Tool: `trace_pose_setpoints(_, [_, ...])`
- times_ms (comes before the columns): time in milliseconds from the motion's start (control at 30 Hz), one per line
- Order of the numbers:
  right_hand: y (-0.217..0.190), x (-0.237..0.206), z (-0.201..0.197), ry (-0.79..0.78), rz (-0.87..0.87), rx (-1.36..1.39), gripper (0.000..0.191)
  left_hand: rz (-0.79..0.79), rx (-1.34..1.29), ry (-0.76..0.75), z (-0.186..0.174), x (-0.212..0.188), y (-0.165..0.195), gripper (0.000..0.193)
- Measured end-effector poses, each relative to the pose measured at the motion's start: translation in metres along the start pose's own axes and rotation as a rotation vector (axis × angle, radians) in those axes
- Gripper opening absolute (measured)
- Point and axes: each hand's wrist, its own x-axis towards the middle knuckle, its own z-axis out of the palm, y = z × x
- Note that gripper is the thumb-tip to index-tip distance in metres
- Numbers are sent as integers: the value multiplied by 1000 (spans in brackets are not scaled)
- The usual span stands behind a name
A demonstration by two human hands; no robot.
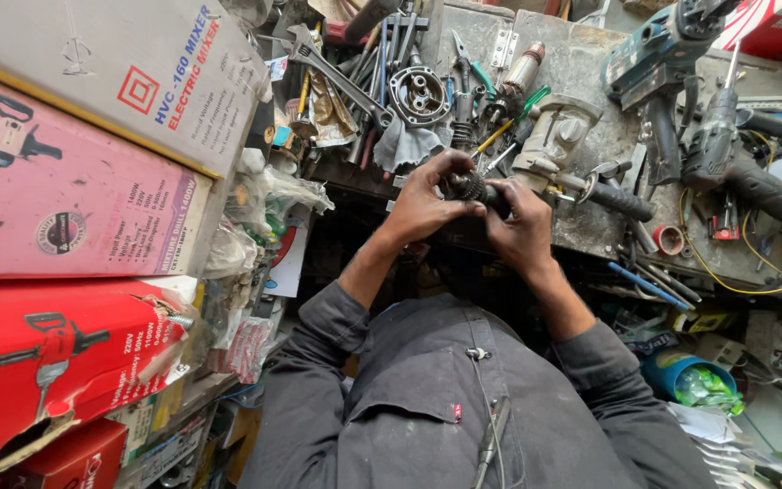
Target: The person works at a cluttered repair bench on the gearhead housing of a power tool. They pick up the housing, fit a gear assembly into it, tap and press parts into place with a hammer and by hand, turn the assembly over, and set it down among wrenches and other tools on the bench.
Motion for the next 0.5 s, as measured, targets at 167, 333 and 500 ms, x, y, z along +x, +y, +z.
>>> trace_pose_setpoints(167, [-5, 10, 17, 84, -46, 0, 33, 165, 26, -48, -22, 9, 4, 66])
trace_pose_setpoints(333, [-6, 18, 34, 104, -74, 44, 31, 97, -188, 10, -23, 12, -2, 59])
trace_pose_setpoints(500, [-3, 23, 47, 61, -20, 49, 28, 194, 109, 101, -37, 2, 2, 55])
